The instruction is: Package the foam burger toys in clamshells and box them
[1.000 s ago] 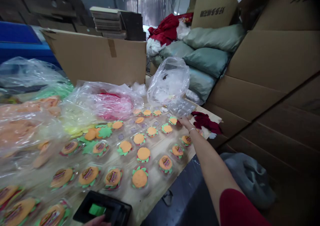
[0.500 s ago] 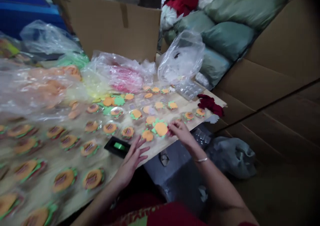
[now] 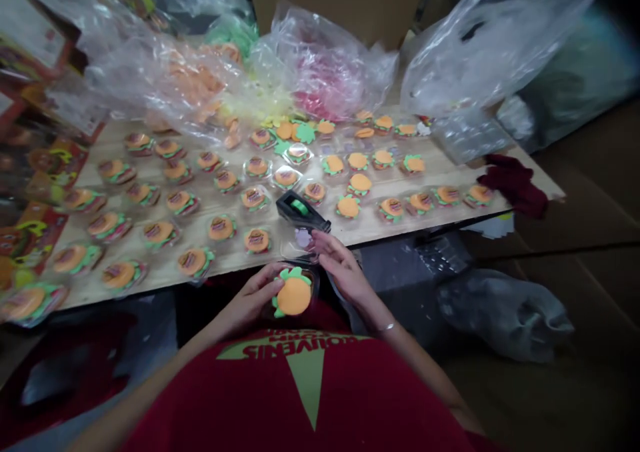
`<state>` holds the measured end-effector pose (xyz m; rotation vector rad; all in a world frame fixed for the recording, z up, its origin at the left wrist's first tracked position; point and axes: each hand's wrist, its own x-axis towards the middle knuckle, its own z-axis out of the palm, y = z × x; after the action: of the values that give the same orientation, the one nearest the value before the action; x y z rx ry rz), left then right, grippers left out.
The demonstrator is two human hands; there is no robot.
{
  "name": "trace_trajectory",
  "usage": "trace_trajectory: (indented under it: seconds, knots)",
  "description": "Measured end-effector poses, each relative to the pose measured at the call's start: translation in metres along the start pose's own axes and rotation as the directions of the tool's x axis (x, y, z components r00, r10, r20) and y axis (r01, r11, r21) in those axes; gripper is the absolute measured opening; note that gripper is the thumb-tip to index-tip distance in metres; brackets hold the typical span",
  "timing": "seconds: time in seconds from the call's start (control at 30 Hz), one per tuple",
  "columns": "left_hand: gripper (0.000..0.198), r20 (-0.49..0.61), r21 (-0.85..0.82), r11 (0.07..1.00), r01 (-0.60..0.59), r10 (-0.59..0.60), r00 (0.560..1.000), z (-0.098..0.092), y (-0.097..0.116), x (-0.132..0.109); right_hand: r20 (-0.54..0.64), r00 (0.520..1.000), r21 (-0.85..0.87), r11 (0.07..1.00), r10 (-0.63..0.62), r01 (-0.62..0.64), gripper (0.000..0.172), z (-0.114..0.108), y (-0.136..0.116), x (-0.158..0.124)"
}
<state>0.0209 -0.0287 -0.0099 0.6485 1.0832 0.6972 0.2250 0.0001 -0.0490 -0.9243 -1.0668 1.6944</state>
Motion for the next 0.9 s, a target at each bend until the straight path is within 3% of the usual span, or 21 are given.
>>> trace_trajectory:
  seconds: [0.07,0.17,0.27,0.37,0.47,0.53,0.63,0.73,0.9]
  knots:
    - [0.031,0.000,0.012,0.999,-0.033,0.033,0.999,-0.006,-0.007,-0.009,0.162,0.980,-0.104,0.986,-0.113,0.131,0.040,0.007,-0.004,-0.010]
    - [0.034,0.030,0.020,1.000,-0.020,0.019,0.999,-0.022,-0.016,-0.020,0.401,0.894,-0.246,0.917,-0.199,0.314,0.032,0.017,-0.010,-0.026]
    - [0.049,0.069,0.012,1.000,0.009,-0.009,0.998,-0.041,-0.021,-0.034,0.455,0.871,-0.280,0.899,-0.184,0.337,0.027,0.020,-0.004,-0.036]
    - [0.066,0.103,0.008,0.987,-0.161,0.159,0.982,-0.055,-0.024,-0.044,0.440,0.892,-0.259,0.936,-0.105,0.238,0.026,0.017,0.011,-0.040]
    - [0.050,0.157,0.257,0.931,-0.260,0.226,0.961,-0.059,-0.027,-0.042,0.419,0.907,-0.208,0.969,-0.035,0.133,0.040,0.015,0.025,-0.041]
    - [0.037,0.113,0.352,0.888,-0.296,0.274,0.955,-0.057,-0.028,-0.034,0.395,0.919,-0.183,0.981,0.007,0.071,0.048,0.017,0.032,-0.040]
    - [0.031,-0.011,0.322,0.885,-0.337,0.359,0.933,-0.050,-0.028,-0.021,0.281,0.959,-0.238,0.971,0.046,0.023,0.046,0.023,0.038,-0.035]
    - [0.035,-0.037,0.244,0.925,-0.291,0.309,0.950,-0.042,-0.024,-0.013,0.144,0.989,-0.334,0.942,0.023,0.027,0.040,0.027,0.038,-0.029]
    - [0.035,-0.027,0.196,0.956,-0.218,0.228,0.973,-0.037,-0.020,-0.014,0.057,0.997,-0.379,0.922,-0.059,0.076,0.031,0.027,0.029,-0.026]
